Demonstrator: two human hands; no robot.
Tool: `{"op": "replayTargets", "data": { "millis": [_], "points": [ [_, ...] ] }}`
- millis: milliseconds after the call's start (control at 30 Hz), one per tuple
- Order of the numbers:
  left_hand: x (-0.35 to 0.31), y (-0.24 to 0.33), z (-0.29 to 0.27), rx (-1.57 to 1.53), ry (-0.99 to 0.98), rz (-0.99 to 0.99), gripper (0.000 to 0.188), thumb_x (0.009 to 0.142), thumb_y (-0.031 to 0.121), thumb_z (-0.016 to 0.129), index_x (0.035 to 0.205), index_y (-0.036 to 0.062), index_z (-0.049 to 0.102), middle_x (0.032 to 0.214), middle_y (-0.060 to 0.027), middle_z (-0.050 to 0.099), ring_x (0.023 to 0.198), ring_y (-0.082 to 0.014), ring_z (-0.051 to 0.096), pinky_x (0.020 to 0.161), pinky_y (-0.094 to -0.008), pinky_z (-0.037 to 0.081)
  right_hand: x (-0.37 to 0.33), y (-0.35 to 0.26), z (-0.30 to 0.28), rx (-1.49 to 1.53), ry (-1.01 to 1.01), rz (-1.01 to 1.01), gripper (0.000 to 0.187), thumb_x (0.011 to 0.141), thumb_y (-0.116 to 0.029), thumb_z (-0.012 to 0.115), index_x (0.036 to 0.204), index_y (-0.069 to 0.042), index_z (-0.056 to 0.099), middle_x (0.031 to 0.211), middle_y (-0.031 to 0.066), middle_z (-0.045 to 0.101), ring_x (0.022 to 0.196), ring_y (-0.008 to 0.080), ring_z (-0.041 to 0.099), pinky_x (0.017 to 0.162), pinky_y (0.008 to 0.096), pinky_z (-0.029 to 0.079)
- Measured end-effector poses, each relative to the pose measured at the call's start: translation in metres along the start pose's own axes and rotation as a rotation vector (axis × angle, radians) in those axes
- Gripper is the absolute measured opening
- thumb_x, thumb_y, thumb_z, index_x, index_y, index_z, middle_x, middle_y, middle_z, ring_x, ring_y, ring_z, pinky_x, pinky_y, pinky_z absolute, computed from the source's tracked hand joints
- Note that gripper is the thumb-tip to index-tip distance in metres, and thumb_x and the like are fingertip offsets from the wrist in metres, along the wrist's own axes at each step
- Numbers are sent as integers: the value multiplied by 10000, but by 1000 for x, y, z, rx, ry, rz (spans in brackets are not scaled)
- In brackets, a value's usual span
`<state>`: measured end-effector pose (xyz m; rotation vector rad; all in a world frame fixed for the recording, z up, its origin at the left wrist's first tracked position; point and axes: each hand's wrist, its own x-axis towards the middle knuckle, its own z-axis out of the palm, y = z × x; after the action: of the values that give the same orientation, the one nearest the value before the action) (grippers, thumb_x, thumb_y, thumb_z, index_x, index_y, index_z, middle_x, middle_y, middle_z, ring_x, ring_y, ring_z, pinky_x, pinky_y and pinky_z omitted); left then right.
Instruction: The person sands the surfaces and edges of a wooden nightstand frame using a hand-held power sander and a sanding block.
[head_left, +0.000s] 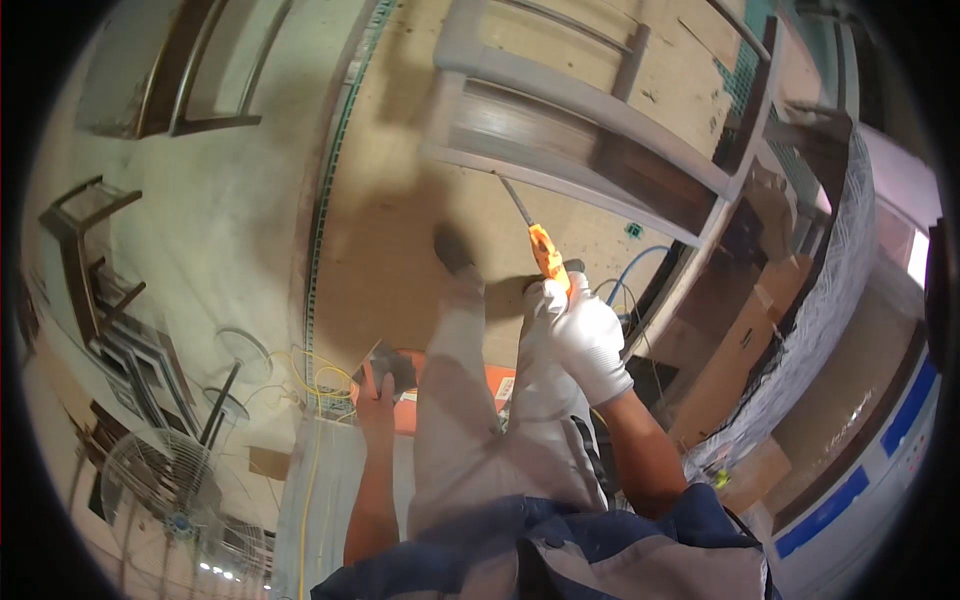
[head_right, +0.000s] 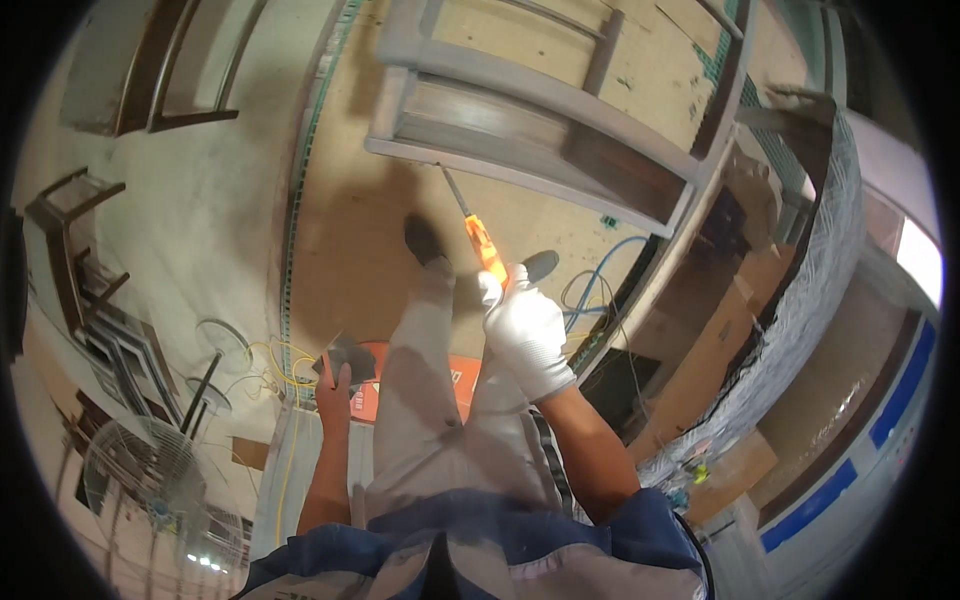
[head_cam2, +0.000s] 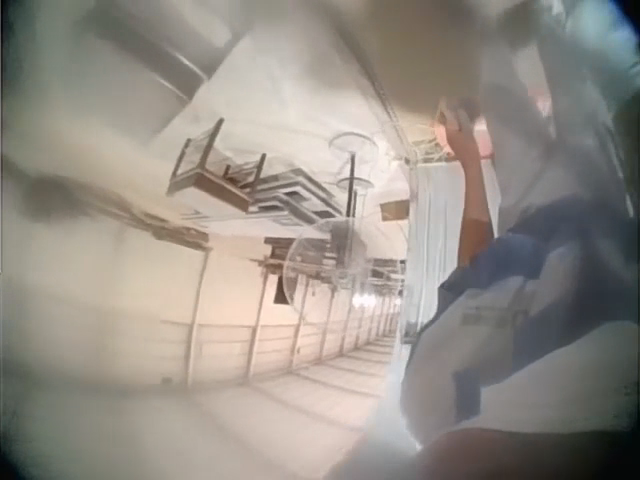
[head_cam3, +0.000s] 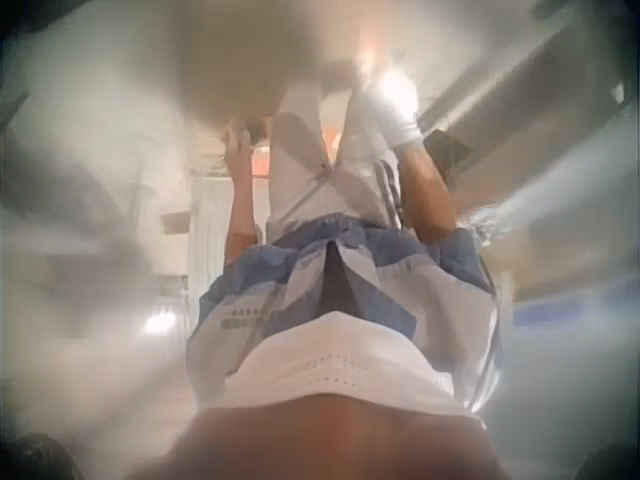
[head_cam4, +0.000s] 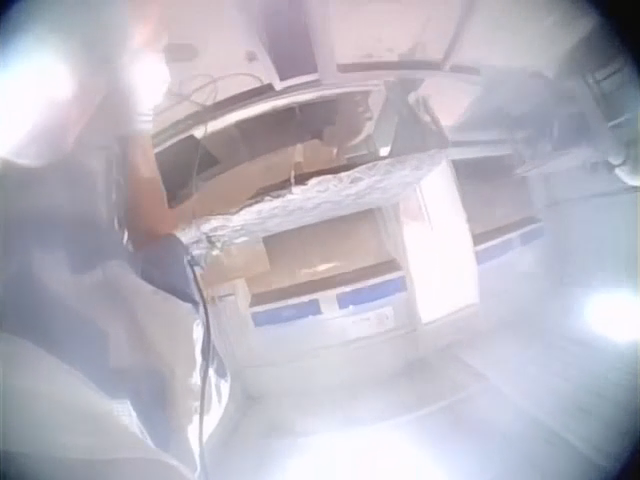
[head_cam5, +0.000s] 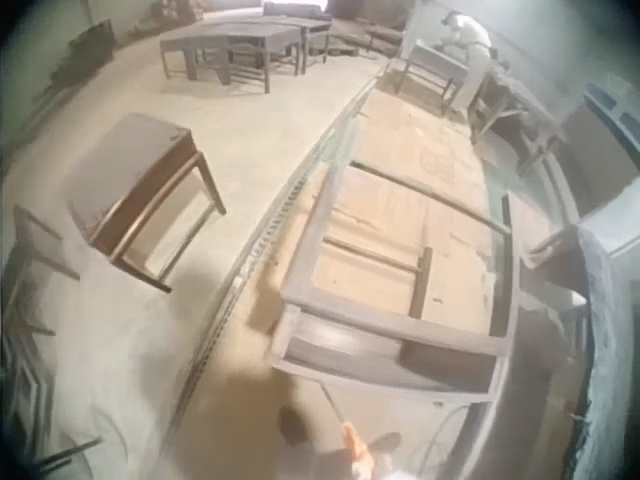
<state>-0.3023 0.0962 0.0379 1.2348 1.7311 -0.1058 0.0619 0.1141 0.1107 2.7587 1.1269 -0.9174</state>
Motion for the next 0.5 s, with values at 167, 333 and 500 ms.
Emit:
{"op": "replayTargets", "data": {
  "millis": [167,333,500],
  "points": [
    [26,24,9,26,19,193,608,1038,264,635,1572,45,440,968,-75,641,776,-145,538,732,-301,482,-40,83,-5,9,-3,264,490,1076,-442,477,1190,7,637,710,245,681,626,414,678,565,506,531],
    [37,71,16,111,-159,100,630,1054,276,616,1578,-10,413,1362,-156,652,1208,-239,605,1058,-322,441,-67,198,-8,341,225,589,474,1098,-466,434,1115,-58,675,781,166,672,716,330,661,668,448,513],
    [21,121,40,49,-207,-47,631,1045,260,617,1591,24,407,1186,-85,664,1000,-153,586,886,-293,478,-41,214,-32,273,17,678,537,1100,-504,389,1118,-41,659,960,255,721,899,449,696,776,520,534]
  ]
}}
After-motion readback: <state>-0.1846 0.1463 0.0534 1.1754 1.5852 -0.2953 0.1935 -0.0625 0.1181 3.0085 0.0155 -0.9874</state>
